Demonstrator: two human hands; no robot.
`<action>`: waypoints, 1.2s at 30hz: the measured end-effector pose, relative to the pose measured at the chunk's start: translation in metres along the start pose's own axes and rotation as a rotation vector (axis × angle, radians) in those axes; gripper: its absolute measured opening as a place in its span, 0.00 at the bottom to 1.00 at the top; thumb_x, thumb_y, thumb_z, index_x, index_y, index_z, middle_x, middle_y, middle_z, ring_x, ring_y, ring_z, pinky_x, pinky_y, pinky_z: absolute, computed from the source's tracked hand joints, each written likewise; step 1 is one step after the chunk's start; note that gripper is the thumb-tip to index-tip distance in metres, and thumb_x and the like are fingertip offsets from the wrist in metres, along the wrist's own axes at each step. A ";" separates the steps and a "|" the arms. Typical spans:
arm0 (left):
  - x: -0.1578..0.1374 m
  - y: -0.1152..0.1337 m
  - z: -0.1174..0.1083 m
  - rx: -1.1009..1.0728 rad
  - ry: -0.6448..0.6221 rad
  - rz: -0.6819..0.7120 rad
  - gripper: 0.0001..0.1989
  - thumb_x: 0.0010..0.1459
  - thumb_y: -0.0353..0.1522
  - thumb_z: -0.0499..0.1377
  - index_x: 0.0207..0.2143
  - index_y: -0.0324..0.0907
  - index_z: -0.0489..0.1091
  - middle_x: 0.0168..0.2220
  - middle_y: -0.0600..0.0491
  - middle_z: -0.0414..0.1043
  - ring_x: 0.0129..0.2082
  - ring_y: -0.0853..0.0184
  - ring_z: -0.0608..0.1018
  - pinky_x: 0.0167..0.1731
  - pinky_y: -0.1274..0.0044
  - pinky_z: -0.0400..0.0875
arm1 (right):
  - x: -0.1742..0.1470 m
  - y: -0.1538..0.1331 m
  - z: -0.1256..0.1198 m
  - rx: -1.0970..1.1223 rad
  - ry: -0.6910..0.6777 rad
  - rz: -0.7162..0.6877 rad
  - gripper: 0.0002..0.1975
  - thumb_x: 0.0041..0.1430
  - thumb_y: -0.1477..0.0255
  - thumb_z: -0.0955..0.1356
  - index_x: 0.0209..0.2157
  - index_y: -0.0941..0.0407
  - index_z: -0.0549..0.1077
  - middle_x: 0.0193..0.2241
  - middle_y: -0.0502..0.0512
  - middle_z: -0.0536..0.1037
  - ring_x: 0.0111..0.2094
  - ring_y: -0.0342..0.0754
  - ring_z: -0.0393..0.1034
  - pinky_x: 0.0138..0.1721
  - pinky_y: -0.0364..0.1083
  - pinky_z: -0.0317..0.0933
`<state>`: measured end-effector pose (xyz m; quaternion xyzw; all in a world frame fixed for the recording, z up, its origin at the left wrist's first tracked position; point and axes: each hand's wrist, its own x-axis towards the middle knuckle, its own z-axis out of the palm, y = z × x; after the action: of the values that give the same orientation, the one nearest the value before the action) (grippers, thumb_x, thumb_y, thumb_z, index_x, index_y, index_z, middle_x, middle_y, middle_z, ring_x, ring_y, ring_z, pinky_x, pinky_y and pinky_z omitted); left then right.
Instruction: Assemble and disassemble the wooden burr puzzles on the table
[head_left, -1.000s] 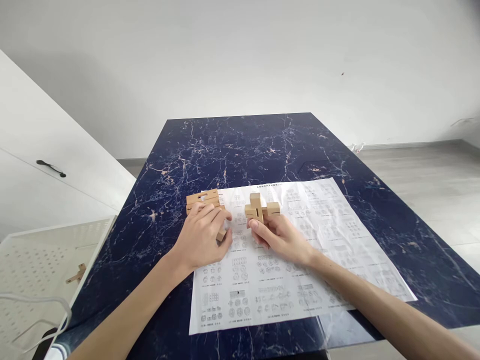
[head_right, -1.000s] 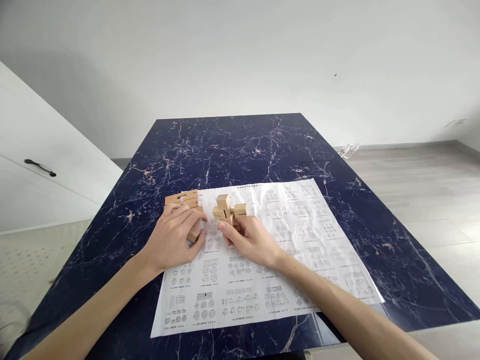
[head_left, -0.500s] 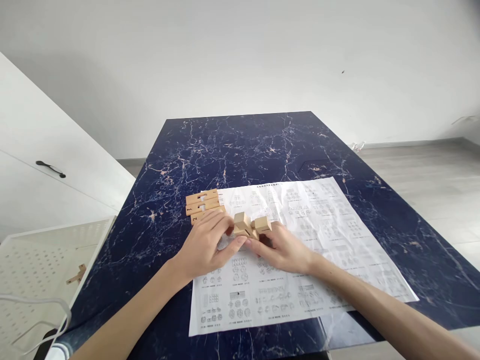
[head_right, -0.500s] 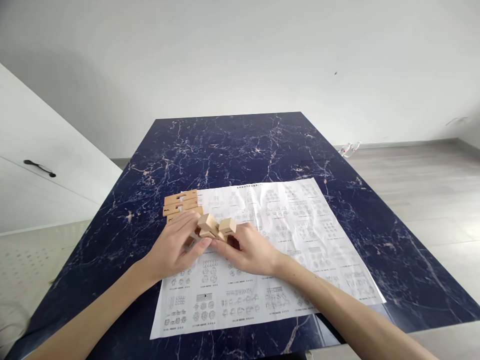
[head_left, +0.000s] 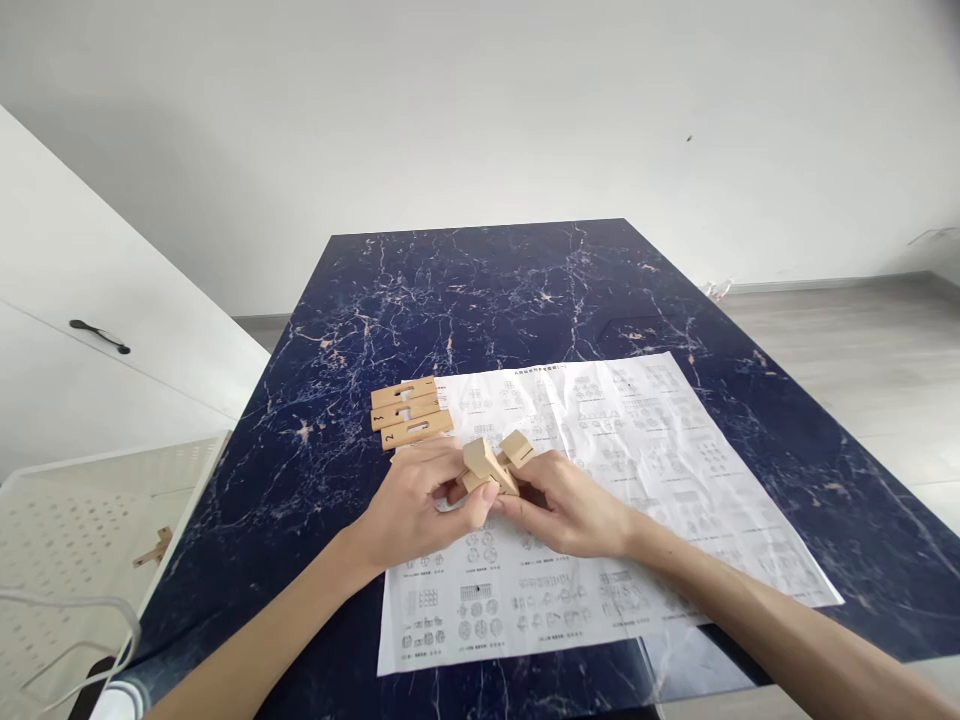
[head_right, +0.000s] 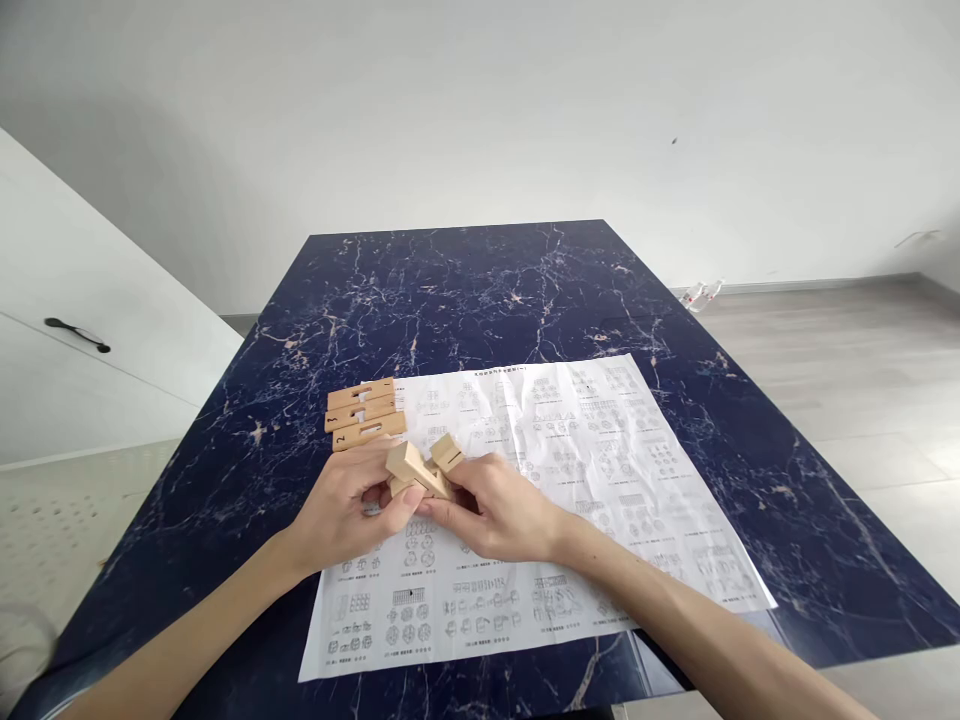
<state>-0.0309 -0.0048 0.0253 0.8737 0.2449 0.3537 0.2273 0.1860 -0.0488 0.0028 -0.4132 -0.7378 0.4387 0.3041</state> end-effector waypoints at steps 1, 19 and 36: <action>-0.001 0.000 0.001 0.007 0.013 -0.022 0.17 0.66 0.29 0.59 0.23 0.42 0.61 0.19 0.60 0.61 0.21 0.73 0.64 0.23 0.79 0.59 | 0.000 0.000 0.001 -0.016 0.029 -0.001 0.23 0.72 0.58 0.67 0.25 0.52 0.59 0.20 0.45 0.62 0.21 0.40 0.52 0.23 0.44 0.46; 0.000 0.006 0.002 -0.102 -0.008 0.027 0.17 0.65 0.30 0.61 0.23 0.43 0.62 0.19 0.60 0.66 0.21 0.72 0.68 0.25 0.79 0.66 | 0.002 0.002 -0.019 0.575 -0.442 0.032 0.22 0.74 0.53 0.68 0.32 0.55 0.69 0.21 0.44 0.66 0.21 0.40 0.59 0.24 0.43 0.55; -0.003 0.009 0.006 -0.060 0.078 -0.069 0.16 0.62 0.29 0.59 0.21 0.42 0.64 0.19 0.59 0.65 0.20 0.74 0.65 0.21 0.80 0.60 | 0.002 -0.007 -0.015 0.443 -0.331 0.041 0.23 0.76 0.54 0.66 0.29 0.55 0.66 0.21 0.44 0.65 0.22 0.40 0.56 0.26 0.44 0.53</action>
<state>-0.0262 -0.0150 0.0249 0.8432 0.2728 0.3864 0.2557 0.1950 -0.0428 0.0160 -0.2744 -0.6549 0.6569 0.2535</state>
